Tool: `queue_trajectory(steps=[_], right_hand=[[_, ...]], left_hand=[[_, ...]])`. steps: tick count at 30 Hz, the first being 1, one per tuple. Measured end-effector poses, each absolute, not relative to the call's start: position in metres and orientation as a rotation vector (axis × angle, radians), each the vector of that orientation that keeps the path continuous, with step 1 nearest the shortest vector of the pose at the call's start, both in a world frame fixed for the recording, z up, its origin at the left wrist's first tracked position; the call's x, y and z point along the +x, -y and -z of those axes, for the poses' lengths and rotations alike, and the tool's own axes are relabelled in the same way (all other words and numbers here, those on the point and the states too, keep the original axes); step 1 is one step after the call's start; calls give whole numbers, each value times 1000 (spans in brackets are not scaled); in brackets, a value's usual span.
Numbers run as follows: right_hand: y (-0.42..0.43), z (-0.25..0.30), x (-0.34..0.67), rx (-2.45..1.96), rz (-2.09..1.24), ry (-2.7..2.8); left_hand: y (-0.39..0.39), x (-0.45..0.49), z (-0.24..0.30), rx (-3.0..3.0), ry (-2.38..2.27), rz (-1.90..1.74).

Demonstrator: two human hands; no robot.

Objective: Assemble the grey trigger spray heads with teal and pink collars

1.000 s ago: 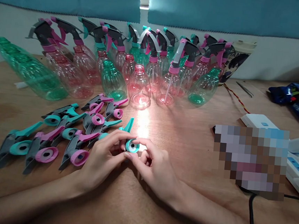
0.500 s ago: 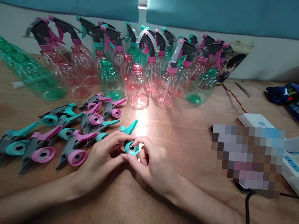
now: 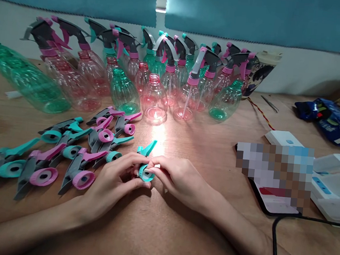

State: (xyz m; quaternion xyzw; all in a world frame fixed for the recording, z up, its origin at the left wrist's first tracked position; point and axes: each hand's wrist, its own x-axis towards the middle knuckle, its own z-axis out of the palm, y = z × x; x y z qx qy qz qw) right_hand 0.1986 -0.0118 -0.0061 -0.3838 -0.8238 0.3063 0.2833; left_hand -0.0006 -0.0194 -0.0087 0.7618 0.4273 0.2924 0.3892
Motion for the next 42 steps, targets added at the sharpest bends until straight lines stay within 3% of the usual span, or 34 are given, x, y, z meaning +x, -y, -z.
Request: queue_trajectory(steps=[10, 14, 18, 24, 34, 42], right_hand=[[14, -23, 211, -1134, -965, 2119], [5, -20, 220, -1299, -658, 1916], [-5, 0, 219, -1450, -476, 2056], [-4, 5, 209, -1444, -579, 2361], [-8, -1, 225, -1323, -949, 2330], [-11, 7, 223, -1224, -1025, 2295]], left_hand=[[18, 2, 13, 1761, -1203, -825], [18, 3, 13, 1793, -1142, -798], [18, 2, 14, 1848, -1164, -845], [17, 0, 14, 1901, -1184, -842], [17, -1, 14, 1901, -1167, -872], [17, -1, 16, 1872, -1132, -921]])
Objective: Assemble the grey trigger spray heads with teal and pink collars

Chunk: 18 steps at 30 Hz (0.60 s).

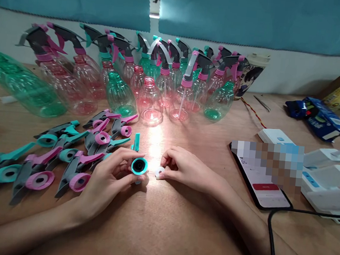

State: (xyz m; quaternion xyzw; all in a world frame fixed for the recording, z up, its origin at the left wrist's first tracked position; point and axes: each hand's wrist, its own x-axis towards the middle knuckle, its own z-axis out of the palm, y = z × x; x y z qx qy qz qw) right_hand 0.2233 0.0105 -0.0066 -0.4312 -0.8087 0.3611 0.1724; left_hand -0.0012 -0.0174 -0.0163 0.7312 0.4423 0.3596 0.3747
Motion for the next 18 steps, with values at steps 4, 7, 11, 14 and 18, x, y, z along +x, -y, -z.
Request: queue_trajectory(steps=[4, 7, 11, 14, 18], right_hand=[[-8, 5, 220, -1165, -1234, 2155], [-6, -1, 218, -1140, -1421, 1961], [-3, -11, 216, -1118, -1598, 1670], [1, -17, 213, -1069, -1602, 1638], [8, -16, 206, -1109, -1475, 1691]], left_hand=[[17, 0, 16, 1859, -1134, -929], [17, 0, 15, 1854, -1131, -929], [17, 0, 13, 1866, -1116, -889], [17, 1, 11, 1885, -1096, -861], [18, 2, 9, 1940, -1115, -847]])
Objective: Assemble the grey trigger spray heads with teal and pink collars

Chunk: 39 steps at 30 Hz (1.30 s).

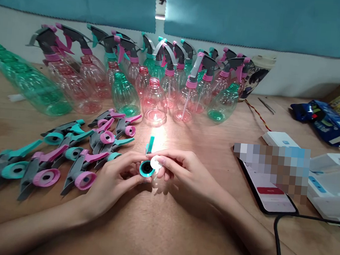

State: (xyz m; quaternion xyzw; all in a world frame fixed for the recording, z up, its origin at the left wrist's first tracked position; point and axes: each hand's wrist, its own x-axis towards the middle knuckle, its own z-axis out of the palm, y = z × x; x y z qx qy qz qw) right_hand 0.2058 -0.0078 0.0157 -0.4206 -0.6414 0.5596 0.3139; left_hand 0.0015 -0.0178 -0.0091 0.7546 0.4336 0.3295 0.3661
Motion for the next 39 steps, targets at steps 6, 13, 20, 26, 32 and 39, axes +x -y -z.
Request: queue_trajectory(steps=[6, 13, 20, 26, 32, 39], right_hand=[[14, -9, 200, -1059, -1223, 1877], [16, 3, 198, -955, -770, 2116], [14, -11, 208, -1100, -539, 2006], [21, -15, 205, -877, -464, 2187], [22, -9, 199, -869, -401, 2277], [20, -3, 202, -863, -385, 2212]], left_hand=[[20, 1, 8, 1949, -1163, -781], [18, 2, 9, 1930, -1095, -804], [20, 2, 8, 1901, -1124, -770], [19, 1, 11, 1985, -1097, -820], [19, 1, 8, 2152, -1066, -873], [20, -1, 8, 2263, -1017, -881]])
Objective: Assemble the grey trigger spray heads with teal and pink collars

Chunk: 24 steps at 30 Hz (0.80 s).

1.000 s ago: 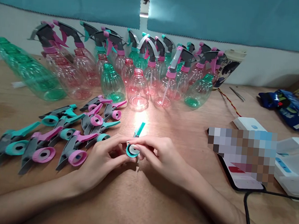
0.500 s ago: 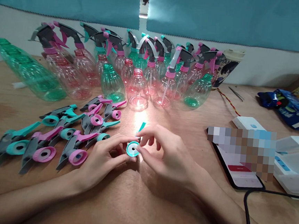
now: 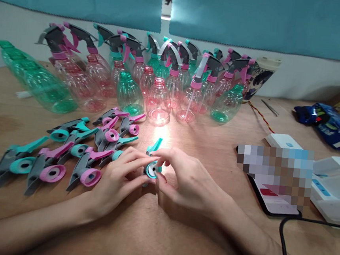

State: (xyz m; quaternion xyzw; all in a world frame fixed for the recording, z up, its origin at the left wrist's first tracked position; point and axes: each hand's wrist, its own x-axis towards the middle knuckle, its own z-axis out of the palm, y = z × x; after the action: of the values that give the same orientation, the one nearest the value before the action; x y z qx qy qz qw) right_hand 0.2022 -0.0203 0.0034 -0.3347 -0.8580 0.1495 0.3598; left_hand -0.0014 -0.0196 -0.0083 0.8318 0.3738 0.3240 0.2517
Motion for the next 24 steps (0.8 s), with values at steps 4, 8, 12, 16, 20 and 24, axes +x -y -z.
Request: queue_trajectory(steps=[4, 8, 12, 16, 20, 24], right_hand=[[20, -3, 202, -889, -403, 2220], [19, 0, 200, -879, -433, 2200], [20, 7, 198, -825, -469, 2162], [21, 9, 196, -820, -433, 2133], [22, 2, 200, -889, -388, 2155], [22, -4, 203, -941, -403, 2193]], left_hand=[[19, -1, 8, 2292, -999, -868], [20, 0, 7, 2304, -980, -866], [20, 2, 6, 2295, -949, -852], [21, 3, 4, 2289, -958, -833], [20, 2, 3, 2298, -961, -815], [20, 1, 5, 2300, -972, -836]])
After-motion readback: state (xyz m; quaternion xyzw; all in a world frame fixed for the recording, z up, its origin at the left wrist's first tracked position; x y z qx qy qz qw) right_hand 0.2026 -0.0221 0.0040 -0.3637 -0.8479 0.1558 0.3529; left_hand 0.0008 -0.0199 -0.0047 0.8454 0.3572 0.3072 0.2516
